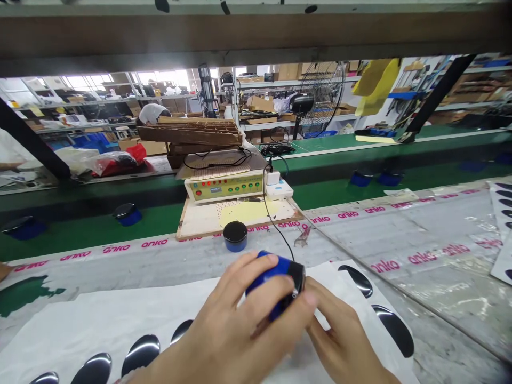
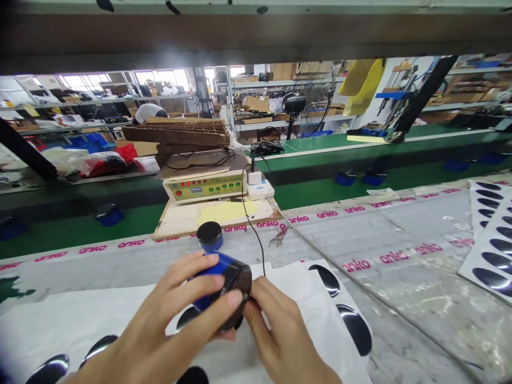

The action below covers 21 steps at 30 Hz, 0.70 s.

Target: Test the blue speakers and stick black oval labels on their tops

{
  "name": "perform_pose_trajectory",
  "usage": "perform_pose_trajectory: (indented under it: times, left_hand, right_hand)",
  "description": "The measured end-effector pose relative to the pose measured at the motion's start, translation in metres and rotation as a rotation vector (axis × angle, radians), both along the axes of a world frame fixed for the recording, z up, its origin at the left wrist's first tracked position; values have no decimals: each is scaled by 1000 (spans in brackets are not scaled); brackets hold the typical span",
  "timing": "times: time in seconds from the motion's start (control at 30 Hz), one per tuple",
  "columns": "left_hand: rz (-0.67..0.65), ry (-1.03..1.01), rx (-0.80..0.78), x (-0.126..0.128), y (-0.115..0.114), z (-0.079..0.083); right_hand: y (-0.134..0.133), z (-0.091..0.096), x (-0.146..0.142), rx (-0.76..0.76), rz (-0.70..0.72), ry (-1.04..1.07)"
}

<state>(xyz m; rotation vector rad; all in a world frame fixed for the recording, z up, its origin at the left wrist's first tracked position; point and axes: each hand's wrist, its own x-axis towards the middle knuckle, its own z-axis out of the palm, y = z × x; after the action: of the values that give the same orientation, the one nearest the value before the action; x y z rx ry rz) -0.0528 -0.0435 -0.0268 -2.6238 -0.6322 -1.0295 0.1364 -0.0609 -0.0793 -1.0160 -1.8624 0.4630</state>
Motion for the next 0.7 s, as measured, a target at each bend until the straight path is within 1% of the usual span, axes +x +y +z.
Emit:
perform_pose_trajectory:
  times: [0.07,0.13,0.2,0.27,0.37,0.43,0.5,0.57,0.63,0.7]
  left_hand:
    - [-47,23,23,1,-2,4]
    - [-71,38,6,2,-4,8]
    - [-66,61,-34,4,-5,12]
    - [-56,63,-41,5,-4,15]
    - [-84,63,-10,3,-3,21]
    - [-120,103,-24,-1,-3,24]
    - [-141,130,-52,-4,-3,23]
    - [-148,97,-88,-5,-2,19]
    - [-122,28,-164,-5,1,12]
    - [-66,-36,-255,-4,4,6]
  right_hand:
    - [-2,0,1,62,-8,-22]
    - [-3,3,2,111,-12,-51]
    - [-3,4,3,154,-22,-81]
    - [-2,4,3,197,-37,-104]
    - [-2,2,2,231,-64,-130]
    - [-2,2,1,242,-78,-138]
    - [-3,1,2,257,-93,-145]
    - [-3,0,4,271,-106,-156]
    - [-3,-1,7,262,-105,-173]
    - [-2,-2,10,246,-76,-193]
